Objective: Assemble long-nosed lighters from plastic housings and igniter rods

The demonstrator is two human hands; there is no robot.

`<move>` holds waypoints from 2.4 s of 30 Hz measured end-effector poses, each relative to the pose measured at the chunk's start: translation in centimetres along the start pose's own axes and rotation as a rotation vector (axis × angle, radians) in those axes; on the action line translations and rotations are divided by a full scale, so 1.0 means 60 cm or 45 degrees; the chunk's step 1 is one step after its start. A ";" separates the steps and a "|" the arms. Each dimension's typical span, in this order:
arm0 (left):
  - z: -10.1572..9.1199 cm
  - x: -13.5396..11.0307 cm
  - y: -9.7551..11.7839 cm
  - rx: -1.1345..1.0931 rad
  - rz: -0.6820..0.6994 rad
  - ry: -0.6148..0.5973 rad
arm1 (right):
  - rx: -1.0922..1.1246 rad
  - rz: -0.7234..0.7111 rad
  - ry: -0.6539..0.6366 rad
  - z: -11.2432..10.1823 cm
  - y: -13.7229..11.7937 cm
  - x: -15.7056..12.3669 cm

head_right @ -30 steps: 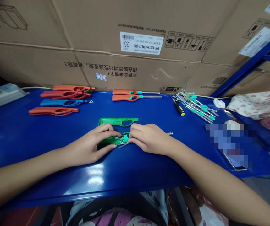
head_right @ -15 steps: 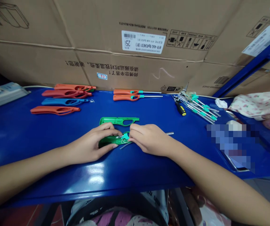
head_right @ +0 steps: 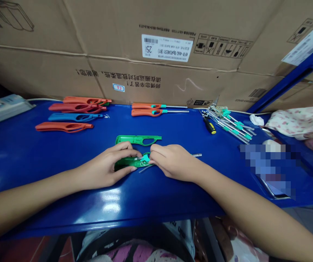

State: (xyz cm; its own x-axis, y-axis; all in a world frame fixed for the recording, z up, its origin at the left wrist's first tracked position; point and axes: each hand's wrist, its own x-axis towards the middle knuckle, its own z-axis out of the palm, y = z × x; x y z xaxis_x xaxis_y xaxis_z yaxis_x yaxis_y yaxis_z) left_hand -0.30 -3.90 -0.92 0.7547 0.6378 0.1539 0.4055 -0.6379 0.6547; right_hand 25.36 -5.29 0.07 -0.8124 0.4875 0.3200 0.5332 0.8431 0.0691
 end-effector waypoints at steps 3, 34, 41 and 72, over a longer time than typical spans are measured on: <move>0.000 0.000 0.001 -0.012 -0.009 0.000 | -0.039 -0.020 0.008 -0.001 -0.002 0.000; 0.000 0.003 0.001 -0.027 -0.040 0.011 | 0.054 0.007 -0.036 -0.001 0.000 -0.001; 0.000 0.002 0.001 -0.029 -0.038 0.013 | 0.111 0.030 -0.010 -0.001 0.002 0.000; 0.000 0.001 0.002 0.016 -0.026 0.013 | 0.263 0.088 -0.157 -0.015 0.013 -0.007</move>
State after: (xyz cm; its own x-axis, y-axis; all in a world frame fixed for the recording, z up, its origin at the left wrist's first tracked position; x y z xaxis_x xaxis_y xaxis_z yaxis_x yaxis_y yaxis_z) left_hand -0.23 -3.97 -0.82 0.7406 0.6554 0.1481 0.4278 -0.6299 0.6483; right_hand 26.32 -5.05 0.85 -0.8050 0.5589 0.1989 0.5393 0.8292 -0.1473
